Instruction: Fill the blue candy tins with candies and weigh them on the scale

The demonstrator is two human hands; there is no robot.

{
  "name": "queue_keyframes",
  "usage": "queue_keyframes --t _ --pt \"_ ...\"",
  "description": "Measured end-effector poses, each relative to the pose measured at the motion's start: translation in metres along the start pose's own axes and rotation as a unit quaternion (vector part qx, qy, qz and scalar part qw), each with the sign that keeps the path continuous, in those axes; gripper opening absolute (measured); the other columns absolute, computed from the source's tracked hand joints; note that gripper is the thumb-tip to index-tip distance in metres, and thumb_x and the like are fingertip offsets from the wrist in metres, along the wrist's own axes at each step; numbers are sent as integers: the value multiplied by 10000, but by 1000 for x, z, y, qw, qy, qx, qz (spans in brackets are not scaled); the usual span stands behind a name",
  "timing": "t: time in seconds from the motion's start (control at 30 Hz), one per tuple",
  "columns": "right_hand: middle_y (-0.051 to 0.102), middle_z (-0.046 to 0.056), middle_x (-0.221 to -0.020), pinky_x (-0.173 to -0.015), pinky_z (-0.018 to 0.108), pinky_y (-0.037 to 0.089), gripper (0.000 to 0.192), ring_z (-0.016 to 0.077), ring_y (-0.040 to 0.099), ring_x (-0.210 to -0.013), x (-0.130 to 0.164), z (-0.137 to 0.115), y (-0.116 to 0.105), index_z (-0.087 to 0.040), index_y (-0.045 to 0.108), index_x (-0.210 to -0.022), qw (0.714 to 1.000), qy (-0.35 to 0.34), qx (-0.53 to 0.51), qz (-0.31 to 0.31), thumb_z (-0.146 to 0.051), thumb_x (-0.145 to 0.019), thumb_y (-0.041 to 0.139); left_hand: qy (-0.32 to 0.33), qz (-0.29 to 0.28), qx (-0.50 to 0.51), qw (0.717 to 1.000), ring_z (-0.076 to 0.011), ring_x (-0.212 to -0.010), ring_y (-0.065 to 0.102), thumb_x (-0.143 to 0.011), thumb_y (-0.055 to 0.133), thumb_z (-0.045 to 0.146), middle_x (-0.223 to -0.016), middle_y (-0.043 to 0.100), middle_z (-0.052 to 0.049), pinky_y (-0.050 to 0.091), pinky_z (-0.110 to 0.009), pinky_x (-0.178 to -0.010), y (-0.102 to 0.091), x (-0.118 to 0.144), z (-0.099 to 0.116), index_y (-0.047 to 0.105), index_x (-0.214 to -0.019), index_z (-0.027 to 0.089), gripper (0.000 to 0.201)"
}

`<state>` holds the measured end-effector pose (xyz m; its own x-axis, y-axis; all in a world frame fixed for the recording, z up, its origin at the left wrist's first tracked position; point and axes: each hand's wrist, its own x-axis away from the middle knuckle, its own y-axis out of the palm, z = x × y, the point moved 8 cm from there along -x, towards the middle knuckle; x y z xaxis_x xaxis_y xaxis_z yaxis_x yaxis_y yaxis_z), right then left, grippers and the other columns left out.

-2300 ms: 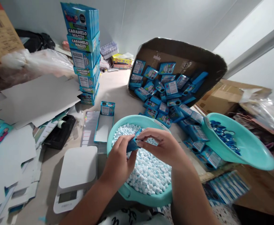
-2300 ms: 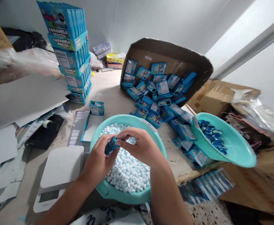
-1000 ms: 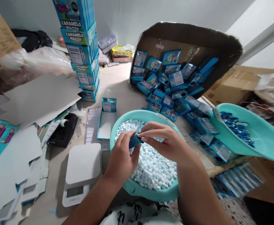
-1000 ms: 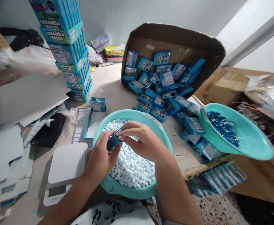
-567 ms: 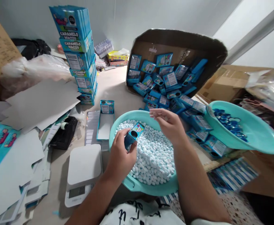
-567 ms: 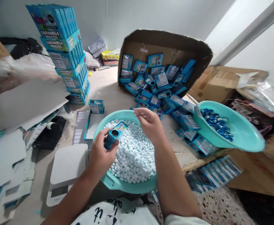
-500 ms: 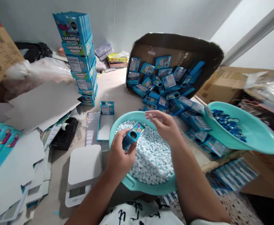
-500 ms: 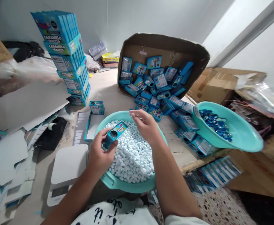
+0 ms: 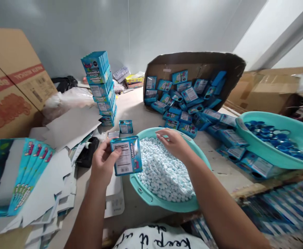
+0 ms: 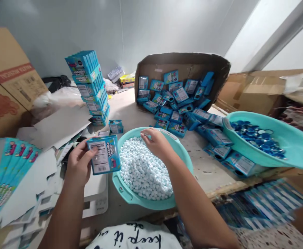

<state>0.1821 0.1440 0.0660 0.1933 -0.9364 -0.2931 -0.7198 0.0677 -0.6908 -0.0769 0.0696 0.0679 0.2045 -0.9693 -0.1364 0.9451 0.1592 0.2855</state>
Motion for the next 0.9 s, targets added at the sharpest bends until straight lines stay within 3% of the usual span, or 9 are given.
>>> queue_keyframes --t 0.13,0.23,0.33,0.53,0.63,0.7,0.77,0.9 --pt "730 89 -993 -762 354 545 291 227 676 -869 -1 -5 2 -221 730 -976 999 -31 6 -12 -414 -945 514 60 48 -90 993 -212 -921 746 -745 862 419 -1000 773 -77 605 -271 -799 -30 -5 15 720 -1102 172 457" --pt "732 89 -969 -739 360 537 292 235 678 -853 -1 -4 5 -215 733 -967 999 -38 7 -16 -418 -933 526 81 32 -130 988 -217 -915 754 -710 890 383 -1015 770 -85 614 -287 -815 -47 5 16 697 -1106 173 488" --pt "738 102 -980 -706 361 527 305 243 682 -844 -1 1 10 -212 742 -972 999 -32 8 -28 -426 -942 527 47 12 -159 986 -228 -919 761 -704 889 386 -1034 766 -94 621 -296 -802 -69 26 0 669 -1112 184 506" --pt "754 123 -959 -610 333 489 253 229 668 -769 0 5 23 -215 760 -963 996 -44 -34 -68 -418 -937 612 -29 28 -253 967 -221 -1003 742 -798 797 417 -1089 743 -111 592 -327 -908 -116 63 -46 612 -1158 187 465" --pt "745 131 -988 -608 334 474 213 214 652 -747 -2 8 24 -208 780 -966 997 -1 -10 -81 -378 -912 664 -20 22 -240 970 -260 -1216 678 -811 797 439 -1289 686 -172 540 -385 -1046 -126 67 -51 557 -1275 196 576" --pt "733 142 -1038 -645 343 473 194 198 638 -762 -6 13 9 -190 793 -989 998 30 26 -44 -329 -889 702 20 13 -207 978 -279 -1354 589 -800 820 443 -1429 604 -200 483 -414 -1130 -128 67 -41 502 -1378 214 698" --pt "725 162 -1092 -680 357 468 232 187 632 -791 -10 25 -19 -163 795 -1046 996 67 63 18 -311 -887 713 69 22 -186 980 -283 -1372 573 -801 824 460 -1447 591 -198 466 -423 -1153 -132 70 -25 485 -1422 225 746" --pt "734 209 -1138 -676 407 411 437 256 679 -961 -11 91 -86 -178 782 -1175 958 159 202 124 -515 -949 620 130 92 -220 962 -261 -1238 670 -861 773 438 -1301 691 -160 519 -419 -1102 -149 84 6 563 -1367 207 594"
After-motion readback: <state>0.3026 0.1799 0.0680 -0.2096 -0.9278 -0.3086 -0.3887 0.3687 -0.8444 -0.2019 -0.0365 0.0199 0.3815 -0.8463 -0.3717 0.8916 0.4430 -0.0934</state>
